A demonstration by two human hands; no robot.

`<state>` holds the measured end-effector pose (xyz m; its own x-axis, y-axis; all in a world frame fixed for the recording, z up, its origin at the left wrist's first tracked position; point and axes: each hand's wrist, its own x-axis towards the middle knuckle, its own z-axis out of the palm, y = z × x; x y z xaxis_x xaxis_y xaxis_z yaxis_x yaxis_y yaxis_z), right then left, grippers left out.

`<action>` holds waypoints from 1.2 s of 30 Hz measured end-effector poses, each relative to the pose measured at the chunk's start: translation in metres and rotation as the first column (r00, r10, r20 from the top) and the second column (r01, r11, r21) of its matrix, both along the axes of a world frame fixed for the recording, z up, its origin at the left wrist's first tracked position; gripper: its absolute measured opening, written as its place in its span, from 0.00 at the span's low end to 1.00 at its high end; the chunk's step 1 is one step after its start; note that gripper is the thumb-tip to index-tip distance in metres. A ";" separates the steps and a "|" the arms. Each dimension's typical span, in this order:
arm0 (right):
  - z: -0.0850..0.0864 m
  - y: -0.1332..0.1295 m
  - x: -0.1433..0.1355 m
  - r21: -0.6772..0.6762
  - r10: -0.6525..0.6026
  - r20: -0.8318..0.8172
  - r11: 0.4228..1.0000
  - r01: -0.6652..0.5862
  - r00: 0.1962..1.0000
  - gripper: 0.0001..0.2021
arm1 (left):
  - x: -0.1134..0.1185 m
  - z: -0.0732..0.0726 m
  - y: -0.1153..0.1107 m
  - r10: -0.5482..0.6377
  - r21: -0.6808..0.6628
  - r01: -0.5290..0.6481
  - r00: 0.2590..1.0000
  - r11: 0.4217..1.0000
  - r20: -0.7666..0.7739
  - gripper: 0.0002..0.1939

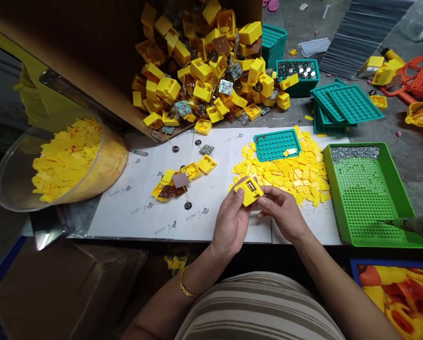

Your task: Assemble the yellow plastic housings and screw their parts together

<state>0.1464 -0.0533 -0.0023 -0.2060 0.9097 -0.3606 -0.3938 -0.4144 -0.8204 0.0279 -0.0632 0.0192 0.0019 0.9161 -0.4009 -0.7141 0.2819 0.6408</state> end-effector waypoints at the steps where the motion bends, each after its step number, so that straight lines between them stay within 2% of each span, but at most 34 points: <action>1: -0.001 0.000 -0.001 0.005 -0.008 -0.018 1.000 0.008 1.000 0.14 | 0.000 0.000 -0.001 -0.005 0.001 0.005 1.000 1.000 -0.001 0.15; 5: -0.005 -0.003 -0.002 0.027 -0.036 -0.015 0.999 0.036 0.999 0.12 | 0.001 -0.001 -0.003 -0.009 -0.006 0.009 1.000 1.000 -0.011 0.16; 12: -0.010 -0.004 -0.003 0.134 0.051 0.062 0.989 -0.059 0.997 0.15 | -0.002 -0.006 -0.009 0.025 0.019 -0.024 0.995 1.000 -0.095 0.15; 16: -0.009 -0.004 -0.004 0.108 0.056 0.064 0.992 -0.062 0.996 0.15 | -0.003 -0.007 -0.010 0.030 0.009 -0.030 0.997 1.000 -0.069 0.15; 20: -0.009 -0.004 -0.005 0.117 0.061 0.128 0.990 -0.076 0.990 0.15 | -0.005 -0.007 -0.012 0.034 -0.009 -0.035 0.996 0.999 -0.085 0.16; 23: -0.011 -0.003 -0.002 0.189 0.072 0.203 0.976 -0.112 0.976 0.13 | -0.009 -0.007 -0.015 0.020 -0.046 -0.023 0.997 0.999 -0.076 0.17; 25: -0.013 -0.001 0.003 0.287 0.107 0.328 0.935 -0.207 0.939 0.12 | -0.013 -0.009 -0.016 0.009 -0.086 -0.017 0.996 0.996 -0.094 0.18; 27: -0.014 0.001 0.009 0.401 0.104 0.527 0.845 -0.354 0.844 0.12 | -0.017 -0.010 -0.018 -0.007 -0.120 -0.009 0.991 0.993 -0.135 0.19; 30: -0.015 0.003 0.016 0.492 -0.048 0.772 0.675 -0.549 0.634 0.14 | -0.022 -0.013 -0.021 -0.038 -0.155 0.002 0.972 0.988 -0.232 0.21; 32: -0.016 0.003 0.017 0.481 -0.127 0.843 0.614 -0.625 0.524 0.15 | -0.025 -0.014 -0.023 -0.071 -0.184 0.016 0.951 0.983 -0.299 0.21; 34: -0.017 0.001 0.016 0.455 -0.127 0.863 0.617 -0.643 0.489 0.16 | -0.026 -0.014 -0.024 -0.099 -0.215 0.030 0.943 0.976 -0.318 0.22; 36: -0.018 -0.002 0.012 0.435 -0.040 0.822 0.689 -0.580 0.568 0.15 | -0.027 -0.014 -0.024 -0.098 -0.225 0.032 0.954 0.974 -0.284 0.22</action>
